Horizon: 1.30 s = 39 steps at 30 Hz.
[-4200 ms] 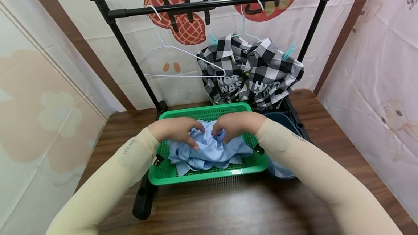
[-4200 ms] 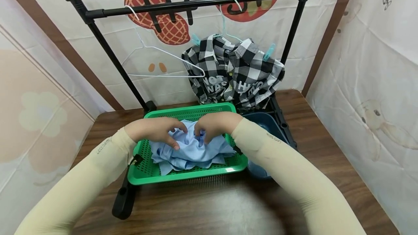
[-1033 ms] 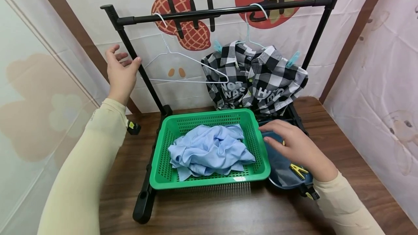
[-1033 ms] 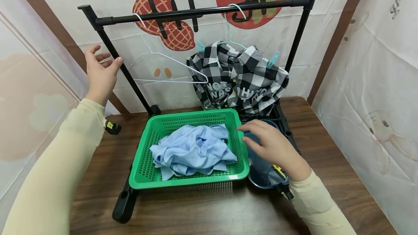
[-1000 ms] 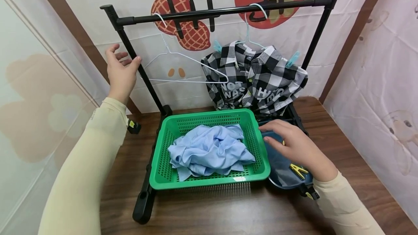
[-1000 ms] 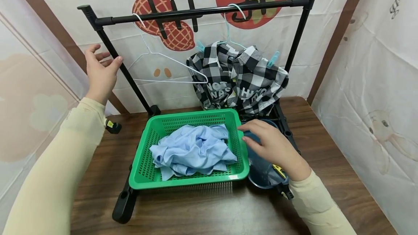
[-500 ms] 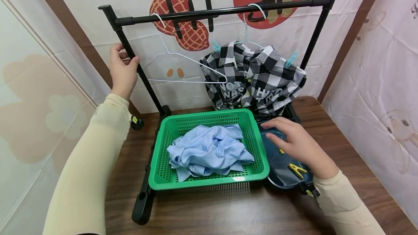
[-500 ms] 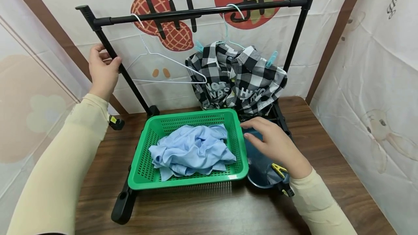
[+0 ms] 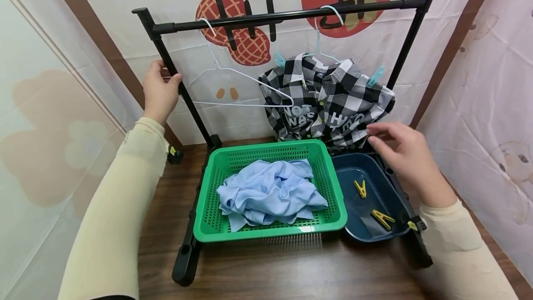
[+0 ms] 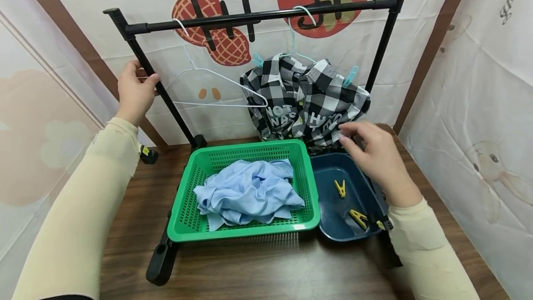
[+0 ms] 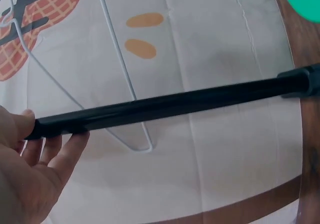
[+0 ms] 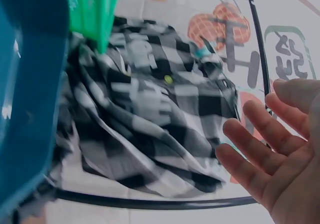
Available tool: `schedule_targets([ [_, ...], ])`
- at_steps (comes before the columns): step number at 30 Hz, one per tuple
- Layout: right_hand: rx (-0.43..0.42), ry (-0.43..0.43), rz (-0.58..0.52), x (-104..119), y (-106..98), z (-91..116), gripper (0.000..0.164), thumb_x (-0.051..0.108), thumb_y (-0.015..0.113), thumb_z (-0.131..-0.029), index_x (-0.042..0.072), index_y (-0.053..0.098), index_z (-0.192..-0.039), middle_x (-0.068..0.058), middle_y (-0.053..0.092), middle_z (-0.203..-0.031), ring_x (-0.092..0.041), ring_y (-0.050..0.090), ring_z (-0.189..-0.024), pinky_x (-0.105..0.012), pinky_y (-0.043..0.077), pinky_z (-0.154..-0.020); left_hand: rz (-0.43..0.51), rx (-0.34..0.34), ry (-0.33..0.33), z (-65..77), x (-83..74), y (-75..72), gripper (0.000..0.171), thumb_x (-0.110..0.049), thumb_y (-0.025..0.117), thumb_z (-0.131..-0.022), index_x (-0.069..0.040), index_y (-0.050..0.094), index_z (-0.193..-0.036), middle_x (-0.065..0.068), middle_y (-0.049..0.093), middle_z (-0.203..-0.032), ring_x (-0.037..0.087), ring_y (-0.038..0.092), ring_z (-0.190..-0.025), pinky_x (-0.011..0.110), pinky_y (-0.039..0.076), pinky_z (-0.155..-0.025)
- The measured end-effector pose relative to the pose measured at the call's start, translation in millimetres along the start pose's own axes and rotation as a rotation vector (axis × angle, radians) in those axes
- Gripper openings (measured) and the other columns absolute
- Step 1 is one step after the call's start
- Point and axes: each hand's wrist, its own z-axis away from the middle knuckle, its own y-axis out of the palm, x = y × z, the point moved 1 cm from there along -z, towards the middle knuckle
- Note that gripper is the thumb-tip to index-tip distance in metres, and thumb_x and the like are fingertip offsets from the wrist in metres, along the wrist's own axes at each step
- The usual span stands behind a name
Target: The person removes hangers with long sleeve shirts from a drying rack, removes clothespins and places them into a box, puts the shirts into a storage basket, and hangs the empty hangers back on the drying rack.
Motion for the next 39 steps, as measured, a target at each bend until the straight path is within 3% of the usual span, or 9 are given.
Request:
schedule_targets([
  [4, -0.072, -0.004, 0.033, -2.2, -12.9, -15.9, 0.025, 0.003, 0.073, -0.093, 0.003, 0.072, -0.118, -0.009, 0.072, -0.108, 0.006, 0.060, -0.094, -0.002, 0.046, -0.079, -0.064, 0.059, 0.010, -1.1, -0.7, -2.2, 0.047, -0.028, 0.055, -0.105, -0.011, 0.044, -0.148, 0.008, 0.057, -0.132, 0.016, 0.060, -0.115, 0.024, 0.053, -0.085],
  [8, -0.126, 0.038, 0.122, -9.0, -22.7, -33.5, 0.029, 0.010, 0.073, -0.095, 0.004, 0.071, -0.123, -0.012, 0.072, -0.114, -0.015, 0.065, -0.103, -0.005, 0.042, -0.087, -0.115, 0.104, 0.016, -3.3, -3.7, -3.4, 0.047, -0.028, 0.052, -0.106, -0.008, 0.041, -0.146, 0.010, 0.056, -0.129, 0.019, 0.060, -0.114, 0.026, 0.052, -0.086],
  [13, -0.090, 0.164, 0.167, -22.9, -31.6, -59.7, 0.046, 0.020, 0.071, -0.098, 0.005, 0.060, -0.139, -0.020, 0.063, -0.132, -0.036, 0.057, -0.123, -0.043, 0.048, -0.103, -0.145, 0.148, -0.019, -5.6, -5.1, -6.0, 0.044, -0.028, 0.053, -0.106, -0.008, 0.041, -0.143, 0.007, 0.056, -0.122, 0.021, 0.060, -0.110, 0.027, 0.053, -0.077],
  [15, -0.012, 0.238, 0.159, -29.2, -33.3, -69.7, 0.055, 0.026, 0.067, -0.100, 0.007, 0.050, -0.149, -0.022, 0.057, -0.142, -0.042, 0.051, -0.130, -0.060, 0.043, -0.105, -0.156, 0.160, -0.031, -6.0, -6.1, -6.4, 0.044, -0.028, 0.053, -0.106, -0.008, 0.041, -0.143, 0.010, 0.056, -0.124, 0.023, 0.060, -0.112, 0.029, 0.054, -0.079],
  [17, 0.086, 0.314, 0.133, -35.1, -33.3, -78.6, 0.063, 0.034, 0.062, -0.103, 0.011, 0.039, -0.157, -0.023, 0.049, -0.151, -0.045, 0.046, -0.136, -0.064, 0.038, -0.109, -0.168, 0.156, -0.038, -6.1, -8.2, -6.2, 0.044, -0.027, 0.052, -0.106, -0.007, 0.039, -0.143, 0.014, 0.057, -0.129, 0.026, 0.058, -0.116, 0.033, 0.053, -0.086],
  [21, 0.225, 0.391, 0.082, -43.3, -30.0, -90.4, 0.065, 0.045, 0.049, -0.107, 0.014, 0.031, -0.161, -0.023, 0.047, -0.152, -0.045, 0.047, -0.134, -0.064, 0.039, -0.107, -0.195, 0.150, -0.049, -4.5, -12.7, -5.2, 0.046, -0.025, 0.049, -0.106, -0.004, 0.037, -0.145, 0.021, 0.054, -0.137, 0.030, 0.055, -0.121, 0.041, 0.049, -0.097],
  [26, 0.267, 0.368, 0.100, -48.3, -25.6, -94.9, 0.054, 0.044, 0.040, -0.110, 0.008, 0.050, -0.149, -0.023, 0.057, -0.138, -0.038, 0.052, -0.116, -0.060, 0.043, -0.095, -0.217, 0.162, -0.041, -1.0, -14.2, -3.8, 0.048, -0.025, 0.049, -0.106, -0.002, 0.035, -0.146, 0.023, 0.055, -0.134, 0.032, 0.056, -0.118, 0.043, 0.049, -0.094],
  [34, 0.254, 0.313, 0.150, -52.5, -20.8, -101.1, 0.041, 0.036, 0.040, -0.111, 0.008, 0.060, -0.133, -0.019, 0.063, -0.114, -0.033, 0.051, -0.094, -0.046, 0.040, -0.076, -0.204, 0.168, -0.036, -1.2, -12.9, -4.8, 0.046, -0.026, 0.051, -0.106, -0.004, 0.037, -0.144, 0.021, 0.057, -0.131, 0.030, 0.058, -0.113, 0.039, 0.051, -0.088],
  [39, 0.166, 0.272, 0.133, -57.8, -18.1, -100.2, 0.037, 0.031, 0.044, -0.111, 0.007, 0.065, -0.130, -0.018, 0.066, -0.110, -0.029, 0.052, -0.088, -0.039, 0.040, -0.072, -0.181, 0.174, -0.044, 3.6, -14.5, -5.3, 0.044, -0.027, 0.052, -0.106, -0.005, 0.038, -0.142, 0.019, 0.057, -0.128, 0.027, 0.060, -0.107, 0.032, 0.053, -0.078],
])
